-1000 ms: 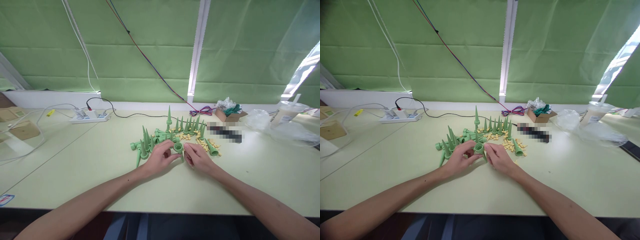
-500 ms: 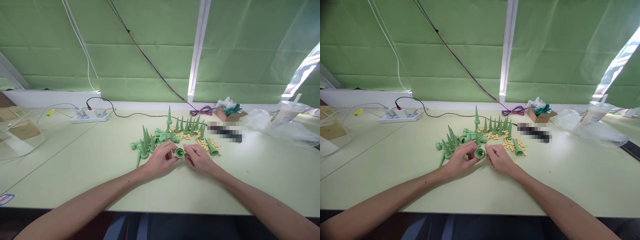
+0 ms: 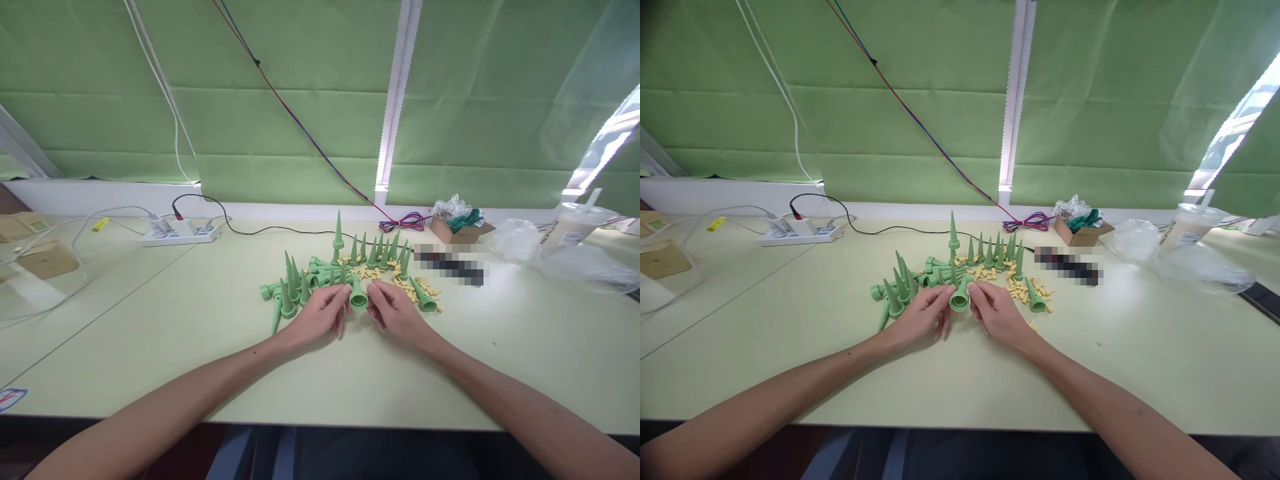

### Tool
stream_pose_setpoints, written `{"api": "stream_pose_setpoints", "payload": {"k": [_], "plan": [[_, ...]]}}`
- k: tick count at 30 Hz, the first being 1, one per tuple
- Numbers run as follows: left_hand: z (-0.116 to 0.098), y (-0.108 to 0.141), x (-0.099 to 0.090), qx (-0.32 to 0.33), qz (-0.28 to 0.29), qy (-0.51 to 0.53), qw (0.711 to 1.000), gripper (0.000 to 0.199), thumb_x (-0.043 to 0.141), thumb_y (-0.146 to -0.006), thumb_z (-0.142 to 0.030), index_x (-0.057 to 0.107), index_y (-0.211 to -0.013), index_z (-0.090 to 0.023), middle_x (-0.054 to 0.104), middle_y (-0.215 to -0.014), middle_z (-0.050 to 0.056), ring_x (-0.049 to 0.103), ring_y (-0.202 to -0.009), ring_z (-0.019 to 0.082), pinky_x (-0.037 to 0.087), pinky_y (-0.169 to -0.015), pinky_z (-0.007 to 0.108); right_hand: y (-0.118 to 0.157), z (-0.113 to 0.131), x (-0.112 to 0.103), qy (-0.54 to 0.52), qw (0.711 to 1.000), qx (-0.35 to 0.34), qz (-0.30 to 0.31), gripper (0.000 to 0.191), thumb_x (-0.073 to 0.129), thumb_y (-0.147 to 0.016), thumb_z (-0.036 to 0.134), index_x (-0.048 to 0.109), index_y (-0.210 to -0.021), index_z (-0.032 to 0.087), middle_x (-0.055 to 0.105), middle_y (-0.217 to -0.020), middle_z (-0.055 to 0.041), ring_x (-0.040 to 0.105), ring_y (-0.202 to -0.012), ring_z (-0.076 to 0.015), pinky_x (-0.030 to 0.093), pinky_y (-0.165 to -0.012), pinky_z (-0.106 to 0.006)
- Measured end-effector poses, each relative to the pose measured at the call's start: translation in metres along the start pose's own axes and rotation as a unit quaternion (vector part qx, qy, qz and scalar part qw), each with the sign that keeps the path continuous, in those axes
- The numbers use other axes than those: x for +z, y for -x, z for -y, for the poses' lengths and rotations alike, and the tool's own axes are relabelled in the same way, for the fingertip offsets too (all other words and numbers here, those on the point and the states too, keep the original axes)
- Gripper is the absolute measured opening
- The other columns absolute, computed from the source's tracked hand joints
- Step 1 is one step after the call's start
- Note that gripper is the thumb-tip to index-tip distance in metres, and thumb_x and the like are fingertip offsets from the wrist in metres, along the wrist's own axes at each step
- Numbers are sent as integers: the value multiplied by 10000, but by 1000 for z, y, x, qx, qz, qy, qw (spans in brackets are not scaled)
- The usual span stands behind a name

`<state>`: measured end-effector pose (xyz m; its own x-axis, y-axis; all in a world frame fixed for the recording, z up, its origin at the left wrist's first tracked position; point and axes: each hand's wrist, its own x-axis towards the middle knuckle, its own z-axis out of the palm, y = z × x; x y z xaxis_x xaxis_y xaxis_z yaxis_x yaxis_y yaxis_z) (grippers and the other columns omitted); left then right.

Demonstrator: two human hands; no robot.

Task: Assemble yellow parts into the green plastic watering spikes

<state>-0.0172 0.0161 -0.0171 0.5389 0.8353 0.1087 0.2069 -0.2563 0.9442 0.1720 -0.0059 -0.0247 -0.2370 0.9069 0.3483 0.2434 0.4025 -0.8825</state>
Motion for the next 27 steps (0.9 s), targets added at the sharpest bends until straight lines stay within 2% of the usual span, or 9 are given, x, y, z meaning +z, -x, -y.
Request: {"api": "stream_pose_setpoints", "payload": {"k": [4, 8, 18, 23, 27], "plan": [[0, -2, -1, -34, 33, 59, 997, 457, 392, -974, -602, 494, -818, -185, 538, -453, -28, 522, -372, 127, 362, -380, 204, 1, 0, 0, 12, 1000, 8, 27, 455, 378, -1031, 493, 444, -682, 208, 478, -539, 54, 423, -397, -83, 366, -467, -243], [3, -1, -3, -28, 42, 60, 997, 424, 457, -960, -584, 500, -831, -182, 545, -472, -29, 526, -384, 115, 360, -390, 192, 2, 0, 0, 25, 999, 8, 34, 449, 369, -1036, 485, 414, -681, 213, 482, -532, 57, 420, -417, -86, 370, -496, -246], [-3, 4, -4, 16, 9, -16, 1000, 347, 528, -948, -510, 522, -827, -186, 522, -502, -50, 500, -429, 98, 401, -451, 196, 1, -1, -1, 61, 997, -6, 47, 415, 354, -1043, 470, 375, -708, 228, 470, -495, 64, 409, -449, -109, 362, -545, -265], [-3, 3, -6, 38, -8, -60, 997, 338, 546, -939, -480, 497, -789, -181, 493, -531, -55, 472, -455, 87, 366, -461, 192, 1, -2, 0, 86, 995, -10, 43, 432, 348, -1040, 470, 348, -680, 231, 443, -485, 60, 391, -453, -118, 343, -537, -276], [-2, 2, -6, 72, -32, -95, 992, 322, 570, -924, -454, 506, -780, -173, 489, -631, -39, 483, -525, 90, 379, -493, 200, 1, -2, -1, 102, 994, -15, 39, 448, 352, -1033, 481, 339, -660, 235, 422, -477, 58, 380, -453, -124, 327, -531, -286]]}}
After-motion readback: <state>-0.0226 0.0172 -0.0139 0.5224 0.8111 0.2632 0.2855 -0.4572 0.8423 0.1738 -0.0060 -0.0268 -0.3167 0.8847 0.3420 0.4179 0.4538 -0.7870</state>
